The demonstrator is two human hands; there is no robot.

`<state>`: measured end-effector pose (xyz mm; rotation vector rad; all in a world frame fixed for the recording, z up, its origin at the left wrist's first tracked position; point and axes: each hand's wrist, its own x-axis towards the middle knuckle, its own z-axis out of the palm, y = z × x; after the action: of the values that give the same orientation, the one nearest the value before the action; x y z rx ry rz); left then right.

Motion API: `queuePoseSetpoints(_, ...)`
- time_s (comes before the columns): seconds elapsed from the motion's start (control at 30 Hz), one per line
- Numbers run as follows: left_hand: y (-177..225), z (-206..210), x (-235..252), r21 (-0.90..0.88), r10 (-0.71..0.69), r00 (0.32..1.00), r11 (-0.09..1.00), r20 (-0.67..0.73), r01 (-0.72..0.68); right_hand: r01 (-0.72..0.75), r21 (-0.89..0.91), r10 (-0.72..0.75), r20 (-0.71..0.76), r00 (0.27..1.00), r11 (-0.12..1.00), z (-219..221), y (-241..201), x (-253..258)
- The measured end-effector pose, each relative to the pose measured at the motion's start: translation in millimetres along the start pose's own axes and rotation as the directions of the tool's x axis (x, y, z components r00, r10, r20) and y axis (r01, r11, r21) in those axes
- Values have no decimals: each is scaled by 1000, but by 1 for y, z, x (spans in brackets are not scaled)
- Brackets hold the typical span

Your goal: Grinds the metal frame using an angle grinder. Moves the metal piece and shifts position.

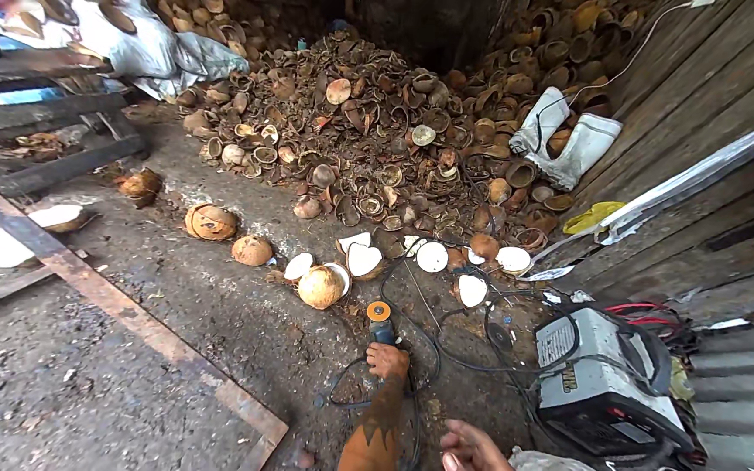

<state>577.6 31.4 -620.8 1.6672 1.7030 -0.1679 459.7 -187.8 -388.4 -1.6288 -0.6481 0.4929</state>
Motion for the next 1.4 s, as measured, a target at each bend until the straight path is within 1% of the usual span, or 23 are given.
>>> queuePoseSetpoints(0.03, -3, -8, -6, 10, 32, 999, 999, 12, -32, -7, -18, 7, -5, 1000, 1000, 3, 0, 2)
queuePoseSetpoints(0.1, -15, -32, -22, 72, 160, 986, 984, 37, -162, -26, -49, 25, -8, 1000, 998, 11, 2, 9)
queuePoseSetpoints(0.17, -33, -69, -48, 165, 356, 922, 911, 153, -379, -29, -82, 30, 8, 1000, 996, 17, 9, 21)
queuePoseSetpoints(0.2, -49, -92, -62, 190, 466, 852, 838, 240, -512, -26, -99, 29, 25, 999, 995, 21, 14, 29)
queuePoseSetpoints(0.27, -93, -141, -83, 177, 640, 662, 653, 390, -736, -30, -121, 38, 59, 998, 992, 37, 24, 45)
queuePoseSetpoints(0.3, -120, -165, -89, 167, 706, 566, 553, 426, -816, -39, -134, 49, 75, 996, 990, 50, 26, 55)
queuePoseSetpoints(0.33, -148, -191, -91, 169, 754, 498, 474, 429, -864, -51, -150, 67, 100, 993, 987, 67, 26, 67)
queuePoseSetpoints(0.37, -177, -218, -89, 185, 783, 477, 441, 399, -878, -54, -162, 77, 142, 987, 985, 87, 25, 81)
queuePoseSetpoints(0.4, -207, -245, -83, 207, 792, 513, 469, 332, -858, -39, -176, 75, 205, 976, 984, 111, 24, 97)
queuePoseSetpoints(0.43, -240, -272, -73, 212, 765, 600, 562, 235, -800, 8, -201, 50, 282, 958, 979, 139, 22, 114)
queuePoseSetpoints(0.47, -275, -299, -60, 202, 693, 714, 689, 99, -696, 66, -230, 25, 372, 928, 971, 170, 15, 133)
queuePoseSetpoints(0.5, -313, -326, -43, 173, 565, 823, 818, -63, -548, 130, -258, 6, 467, 884, 958, 206, 4, 153)
queuePoseSetpoints(0.53, -355, -352, -23, 125, 397, 886, 917, -239, -378, 191, -288, 1, 554, 832, 938, 244, -11, 172)
queuePoseSetpoints(0.57, -396, -376, -4, 43, 206, 898, 978, -389, -205, 248, -316, 6, 628, 778, 916, 284, -27, 190)
queuePoseSetpoints(0.63, -475, -414, 33, -116, -122, 824, 991, -553, 69, 341, -371, 41, 727, 686, 864, 368, -59, 221)
queuePoseSetpoints(0.7, -538, -433, 69, -176, -286, 741, 958, -608, 225, 409, -404, 49, 758, 651, 818, 455, -73, 245)
queuePoseSetpoints(0.8, -603, -438, 117, -150, -382, 683, 915, -622, 374, 462, -469, 53, 743, 668, 753, 575, -76, 261)
queuePoseSetpoints(0.87, -623, -435, 133, -136, -401, 683, 903, -611, 408, 463, -522, 71, 715, 695, 717, 638, -71, 261)
queuePoseSetpoints(0.93, -631, -428, 141, -164, -413, 668, 900, -619, 405, 457, -591, 84, 666, 741, 664, 683, -62, 257)
queuePoseSetpoints(1.03, -630, -429, 146, -224, -459, 635, 880, -622, 418, 461, -699, 55, 579, 813, 547, 711, -51, 259)
queuePoseSetpoints(1.1, -632, -428, 149, -214, -495, 634, 857, -594, 468, 477, -739, 62, 569, 820, 475, 705, -49, 263)
queuePoseSetpoints(1.3, -630, -432, 153, -209, -514, 645, 846, -565, 491, 517, -676, -42, 586, 809, 525, 673, -81, 264)
queuePoseSetpoints(1.4, -630, -432, 153, -225, -519, 647, 846, -559, 484, 539, -669, -94, 580, 809, 512, 662, -90, 263)
